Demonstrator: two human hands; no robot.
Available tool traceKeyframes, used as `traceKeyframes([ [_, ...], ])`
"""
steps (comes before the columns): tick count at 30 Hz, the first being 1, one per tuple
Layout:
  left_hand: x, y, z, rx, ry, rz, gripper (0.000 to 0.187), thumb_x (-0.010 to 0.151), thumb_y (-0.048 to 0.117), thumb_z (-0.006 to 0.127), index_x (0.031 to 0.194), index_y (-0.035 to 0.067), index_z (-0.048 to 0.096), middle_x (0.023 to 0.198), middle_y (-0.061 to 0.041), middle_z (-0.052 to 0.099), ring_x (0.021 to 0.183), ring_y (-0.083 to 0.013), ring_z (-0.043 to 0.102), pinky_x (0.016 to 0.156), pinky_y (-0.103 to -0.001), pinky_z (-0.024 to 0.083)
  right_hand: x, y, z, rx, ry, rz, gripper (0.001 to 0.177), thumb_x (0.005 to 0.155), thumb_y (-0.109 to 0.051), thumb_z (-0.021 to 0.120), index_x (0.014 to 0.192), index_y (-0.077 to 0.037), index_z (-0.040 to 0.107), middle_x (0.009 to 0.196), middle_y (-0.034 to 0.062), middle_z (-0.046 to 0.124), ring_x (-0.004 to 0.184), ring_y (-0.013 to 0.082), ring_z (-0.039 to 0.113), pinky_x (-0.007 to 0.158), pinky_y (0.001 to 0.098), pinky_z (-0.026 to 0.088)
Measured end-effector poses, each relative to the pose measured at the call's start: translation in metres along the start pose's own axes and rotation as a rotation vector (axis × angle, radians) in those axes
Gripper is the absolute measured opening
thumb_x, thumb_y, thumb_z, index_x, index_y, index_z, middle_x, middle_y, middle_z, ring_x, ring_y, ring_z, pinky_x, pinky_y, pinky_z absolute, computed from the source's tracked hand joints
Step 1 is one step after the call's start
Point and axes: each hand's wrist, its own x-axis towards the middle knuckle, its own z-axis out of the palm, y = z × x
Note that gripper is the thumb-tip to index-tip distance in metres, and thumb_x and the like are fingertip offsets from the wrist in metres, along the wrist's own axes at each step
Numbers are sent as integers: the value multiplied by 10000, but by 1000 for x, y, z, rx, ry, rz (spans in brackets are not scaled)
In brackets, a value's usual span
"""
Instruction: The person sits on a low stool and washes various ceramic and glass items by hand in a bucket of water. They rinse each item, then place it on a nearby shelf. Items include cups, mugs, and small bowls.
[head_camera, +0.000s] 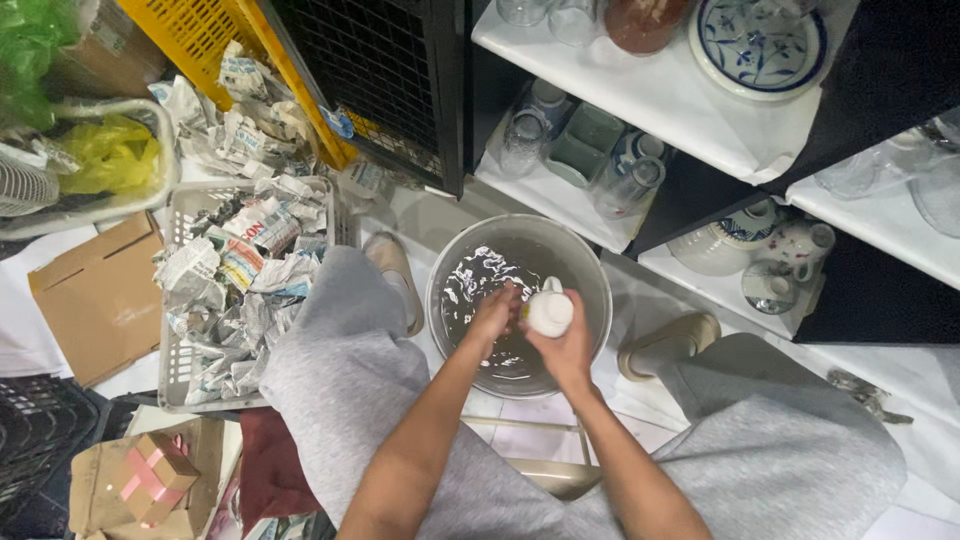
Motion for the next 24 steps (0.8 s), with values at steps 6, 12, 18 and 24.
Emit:
traceKeyframes([
  [6,12,-25,-3,-31,17,68,599,1026,554,489,1327,61,649,1265,-138,709,1137,-229,669,944,-353,508,-13,-4,2,-53,-66,-48,870,627,-87,890,1376,-48,450,1277,200,587,1201,384,578,992,452,471],
  [12,-10,7,3,-1,12,0,578,993,539,466,1352,108,608,1247,-69,685,1162,-186,637,862,-355,483,-9,-10,-3,-99,24,-42,861,599,-77,890,1358,-66,483,1282,201,594,1216,395,578,1007,463,473],
  [18,-75,75,28,43,-13,112,509,1006,454,579,1265,36,712,1135,-94,734,948,-178,650,785,-306,431,0,-44,-16,70,139,-101,832,675,-142,916,1380,-47,483,1301,174,608,1209,324,622,1011,418,498],
  [24,-93,101,18,-444,-401,408,297,946,207,701,1185,34,665,1105,-39,726,1002,-117,665,887,-287,510,3,-66,-37,137,315,-525,866,709,-172,944,1394,-3,441,1394,195,555,1322,317,566,1120,405,470],
])
